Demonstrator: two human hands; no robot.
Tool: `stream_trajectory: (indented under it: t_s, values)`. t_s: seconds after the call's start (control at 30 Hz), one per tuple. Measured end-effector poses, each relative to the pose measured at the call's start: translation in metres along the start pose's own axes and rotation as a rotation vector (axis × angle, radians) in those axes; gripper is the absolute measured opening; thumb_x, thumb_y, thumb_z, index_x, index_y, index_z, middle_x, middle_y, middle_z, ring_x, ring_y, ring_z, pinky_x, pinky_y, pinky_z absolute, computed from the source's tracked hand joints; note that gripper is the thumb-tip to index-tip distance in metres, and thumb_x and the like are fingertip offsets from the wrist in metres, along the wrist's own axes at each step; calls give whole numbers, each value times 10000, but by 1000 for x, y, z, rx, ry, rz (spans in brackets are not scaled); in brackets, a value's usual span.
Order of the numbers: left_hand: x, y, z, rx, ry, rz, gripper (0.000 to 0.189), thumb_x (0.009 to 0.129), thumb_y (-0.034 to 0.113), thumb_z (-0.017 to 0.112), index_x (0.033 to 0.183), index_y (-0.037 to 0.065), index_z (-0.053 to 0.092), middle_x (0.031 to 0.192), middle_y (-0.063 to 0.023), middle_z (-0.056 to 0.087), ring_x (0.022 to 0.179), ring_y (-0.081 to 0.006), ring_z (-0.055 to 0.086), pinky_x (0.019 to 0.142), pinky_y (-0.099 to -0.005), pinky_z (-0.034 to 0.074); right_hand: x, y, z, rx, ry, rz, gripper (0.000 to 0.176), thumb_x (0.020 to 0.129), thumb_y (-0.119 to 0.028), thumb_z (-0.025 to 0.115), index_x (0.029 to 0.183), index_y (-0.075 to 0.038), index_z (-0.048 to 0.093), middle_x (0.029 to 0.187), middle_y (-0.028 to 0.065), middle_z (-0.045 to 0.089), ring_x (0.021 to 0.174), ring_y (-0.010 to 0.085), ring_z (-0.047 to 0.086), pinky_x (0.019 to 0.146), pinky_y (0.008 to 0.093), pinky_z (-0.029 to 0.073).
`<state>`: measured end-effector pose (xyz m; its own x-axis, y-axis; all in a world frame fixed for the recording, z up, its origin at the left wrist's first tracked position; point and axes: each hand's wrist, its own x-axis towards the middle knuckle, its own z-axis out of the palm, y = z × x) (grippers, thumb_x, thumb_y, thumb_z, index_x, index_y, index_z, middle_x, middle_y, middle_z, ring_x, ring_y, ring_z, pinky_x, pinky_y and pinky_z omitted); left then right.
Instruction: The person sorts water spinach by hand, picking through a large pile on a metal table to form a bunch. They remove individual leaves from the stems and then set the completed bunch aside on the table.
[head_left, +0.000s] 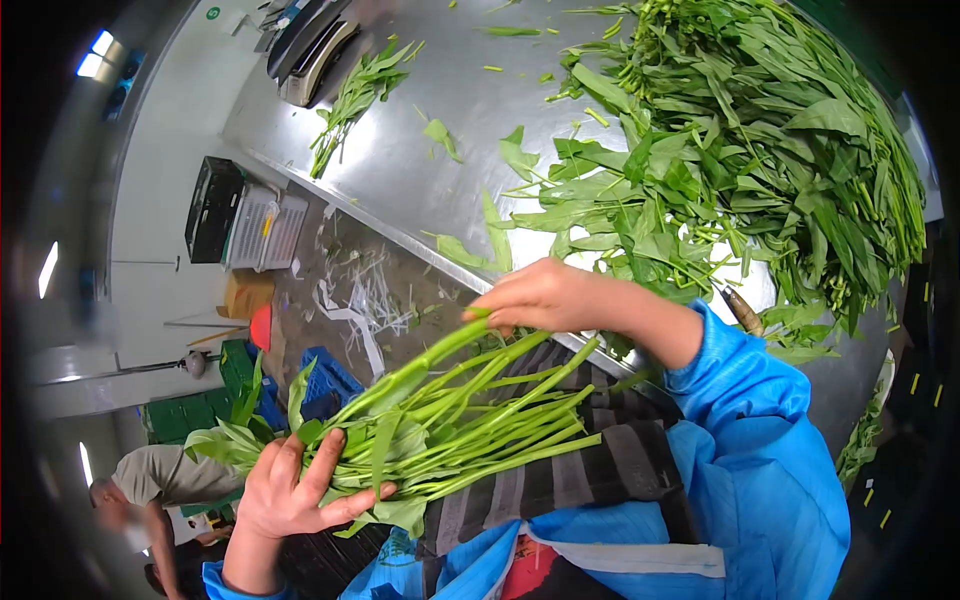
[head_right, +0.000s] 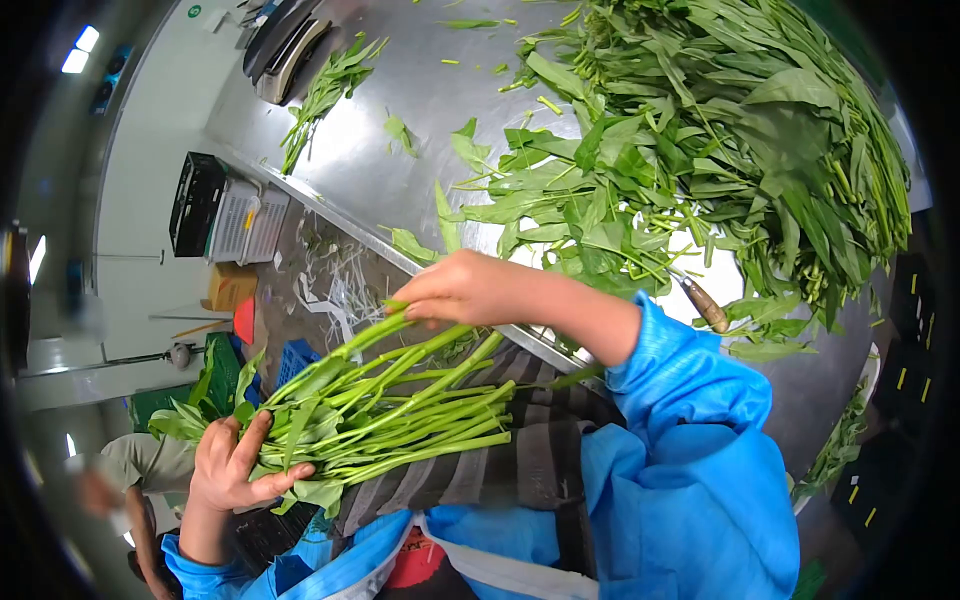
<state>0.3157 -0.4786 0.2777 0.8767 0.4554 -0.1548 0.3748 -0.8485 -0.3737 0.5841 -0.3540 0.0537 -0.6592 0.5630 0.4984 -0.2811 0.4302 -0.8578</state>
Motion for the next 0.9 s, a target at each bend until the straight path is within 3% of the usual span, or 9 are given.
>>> stream_trajectory:
  t_s: [0.03, 0.13, 0.17, 0.27, 0.3, 0.4, 0.63, 0.83, 0.9]
  values:
    - [-1, 1, 0, 7, 1, -9, 562, 760, 493, 638, 1268, 412, 410, 1156, -134, 498, 724, -268, 468, 510, -297, 435, -7, -5, -2, 156, 67, 160, 219, 881, -201, 550, 1027, -47, 603, 731, 61, 616, 581, 137, 596, 566, 272, 476]
    - [-1, 2, 0, 37, -9, -14, 549, 769, 488, 628, 1267, 424, 406, 1157, -138, 498, 725, -270, 467, 519, -301, 440, -23, 8, -7, 560, 340, 498, 199, 878, -176, 555, 1018, -40, 593, 725, 39, 607, 607, 97, 581, 571, 234, 457]
    - [-1, 2, -1, 53, -18, -11, 551, 770, 486, 627, 1269, 428, 401, 1156, -138, 498, 725, -271, 467, 523, -302, 441, -26, 8, -3, 847, 365, 540, 218, 875, -151, 554, 1053, -25, 559, 748, 31, 591, 634, 100, 576, 613, 207, 448]
    - [1, 0, 0, 75, -25, 9, 554, 773, 478, 623, 1275, 436, 391, 1160, -138, 495, 730, -273, 467, 531, -305, 443, -23, -3, 16, 1011, 344, 601, 269, 876, -152, 557, 1092, 4, 520, 786, 58, 593, 647, 119, 576, 647, 209, 466]
    - [2, -1, 0, 76, -27, 16, 555, 775, 476, 622, 1277, 438, 389, 1162, -138, 494, 733, -274, 467, 533, -306, 443, -26, 0, 16, 1002, 336, 590, 278, 876, -215, 571, 1057, -8, 530, 821, 74, 590, 663, 129, 581, 643, 231, 482]
    - [6, -3, 1, 44, -47, 20, 546, 776, 477, 620, 1272, 444, 395, 1170, -134, 487, 742, -277, 470, 537, -309, 443, -23, 7, 25, 1315, 455, 505, 275, 871, -217, 581, 1027, 4, 530, 786, 64, 590, 649, 144, 583, 630, 267, 496]
    - [9, -6, 1, 108, -94, -25, 493, 807, 264, 568, 1235, 469, 436, 1202, -157, 482, 763, -285, 492, 567, -315, 439, -3, 0, 33, 1186, 630, 507, 207, 911, -165, 492, 933, 39, 520, 905, 161, 607, 771, 205, 622, 694, 315, 533]
    - [15, -6, 0, 156, -127, -46, 513, 797, 209, 554, 1227, 468, 445, 1199, -160, 491, 777, -289, 510, 580, -324, 445, -8, 5, 30, 1004, 637, 452, 212, 906, -138, 405, 908, 36, 526, 779, 135, 606, 639, 180, 594, 593, 272, 490]
    - [19, -7, 0, 161, -142, -46, 514, 796, 209, 560, 1229, 462, 446, 1199, -162, 490, 779, -295, 515, 577, -327, 447, -9, 4, 24, 541, 638, 458, 214, 892, -134, 392, 863, 23, 534, 710, 126, 593, 603, 191, 584, 562, 303, 459]
